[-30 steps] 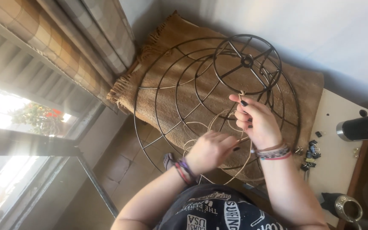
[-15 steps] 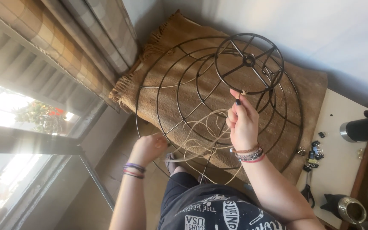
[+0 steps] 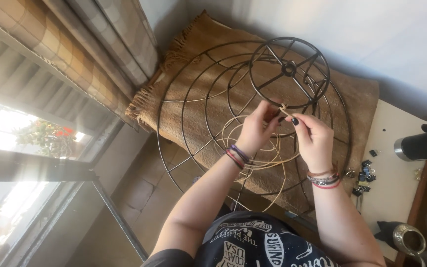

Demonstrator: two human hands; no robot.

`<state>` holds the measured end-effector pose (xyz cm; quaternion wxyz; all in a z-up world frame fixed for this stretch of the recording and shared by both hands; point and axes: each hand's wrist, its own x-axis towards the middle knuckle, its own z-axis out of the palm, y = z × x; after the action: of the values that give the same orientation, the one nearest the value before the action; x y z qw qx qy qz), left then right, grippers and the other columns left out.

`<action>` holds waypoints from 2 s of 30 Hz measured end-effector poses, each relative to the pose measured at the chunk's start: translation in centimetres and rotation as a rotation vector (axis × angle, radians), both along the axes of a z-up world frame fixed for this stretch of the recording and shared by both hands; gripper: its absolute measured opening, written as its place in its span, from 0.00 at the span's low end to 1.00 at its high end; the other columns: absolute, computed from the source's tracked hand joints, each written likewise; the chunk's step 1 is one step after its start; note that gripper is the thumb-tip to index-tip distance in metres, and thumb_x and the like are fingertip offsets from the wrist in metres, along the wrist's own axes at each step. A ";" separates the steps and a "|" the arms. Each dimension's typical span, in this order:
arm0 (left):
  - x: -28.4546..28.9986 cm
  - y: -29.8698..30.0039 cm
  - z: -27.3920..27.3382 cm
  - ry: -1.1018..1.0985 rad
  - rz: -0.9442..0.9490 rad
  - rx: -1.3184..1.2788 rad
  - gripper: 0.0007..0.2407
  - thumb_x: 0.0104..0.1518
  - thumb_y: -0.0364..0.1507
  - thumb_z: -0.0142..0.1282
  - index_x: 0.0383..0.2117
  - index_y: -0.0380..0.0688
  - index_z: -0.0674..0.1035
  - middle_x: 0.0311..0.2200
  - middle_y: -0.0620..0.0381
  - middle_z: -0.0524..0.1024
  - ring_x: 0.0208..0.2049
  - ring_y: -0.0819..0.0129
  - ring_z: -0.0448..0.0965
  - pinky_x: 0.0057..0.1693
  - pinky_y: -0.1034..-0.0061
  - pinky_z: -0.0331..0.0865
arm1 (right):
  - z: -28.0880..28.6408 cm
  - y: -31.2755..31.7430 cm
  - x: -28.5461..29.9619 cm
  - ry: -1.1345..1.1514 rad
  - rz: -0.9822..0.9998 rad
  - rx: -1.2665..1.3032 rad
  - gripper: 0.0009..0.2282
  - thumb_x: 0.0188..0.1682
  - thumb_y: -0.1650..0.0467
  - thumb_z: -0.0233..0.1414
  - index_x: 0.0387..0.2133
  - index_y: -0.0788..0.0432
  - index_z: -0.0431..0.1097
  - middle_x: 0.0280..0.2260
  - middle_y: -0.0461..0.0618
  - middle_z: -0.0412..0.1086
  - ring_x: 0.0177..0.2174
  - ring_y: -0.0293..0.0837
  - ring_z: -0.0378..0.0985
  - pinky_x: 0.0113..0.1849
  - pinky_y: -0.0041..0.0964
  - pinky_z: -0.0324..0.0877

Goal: The person measures and cuts a length of rope, then wraps it around the top ring of a wire lampshade frame. They secure the rope with a knot and use binder clips to hold it in place while continuing to wrap.

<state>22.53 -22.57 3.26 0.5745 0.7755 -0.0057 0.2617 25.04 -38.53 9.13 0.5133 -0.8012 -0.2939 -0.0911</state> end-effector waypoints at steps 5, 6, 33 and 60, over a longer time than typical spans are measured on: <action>0.2 2.1 1.1 -0.088 -0.318 -0.246 0.29 0.50 0.16 0.47 0.63 0.50 0.70 0.40 0.49 0.72 0.30 0.62 0.85 0.41 0.67 0.80 | -5.8 1.3 2.3 -0.433 -0.330 -0.426 0.05 0.56 0.76 0.52 0.38 0.62 0.76 0.28 0.57 0.76 0.28 0.56 0.80 0.29 0.44 0.73; 0.2 2.2 1.6 -0.090 -0.320 -0.249 0.29 0.50 0.16 0.47 0.63 0.50 0.70 0.40 0.49 0.72 0.30 0.62 0.85 0.41 0.67 0.80 | -7.2 1.5 2.8 -0.435 -0.332 -0.429 0.05 0.56 0.76 0.52 0.38 0.62 0.76 0.28 0.57 0.76 0.28 0.56 0.80 0.29 0.44 0.73; 1.8 2.2 1.6 0.202 0.100 0.249 0.04 0.63 0.34 0.52 0.41 0.64 0.76 0.28 0.57 0.82 0.35 0.50 0.85 0.43 0.59 0.80 | -13.1 4.6 7.5 0.635 -0.035 0.175 0.09 0.53 0.71 0.53 0.33 0.68 0.76 0.29 0.60 0.74 0.35 0.48 0.74 0.43 0.47 0.68; -9.7 -3.2 2.3 -0.030 0.049 0.332 0.04 0.58 0.28 0.56 0.27 0.46 0.79 0.27 0.55 0.69 0.33 0.54 0.74 0.41 0.66 0.72 | -1.6 0.4 -1.0 -0.075 -0.037 -0.149 0.05 0.55 0.73 0.53 0.34 0.53 0.78 0.35 0.43 0.72 0.41 0.44 0.78 0.45 0.38 0.73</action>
<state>12.84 -25.78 5.56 0.4317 0.8557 -0.0388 0.2827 24.04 -38.10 7.51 0.4391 -0.8385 -0.3039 -0.1082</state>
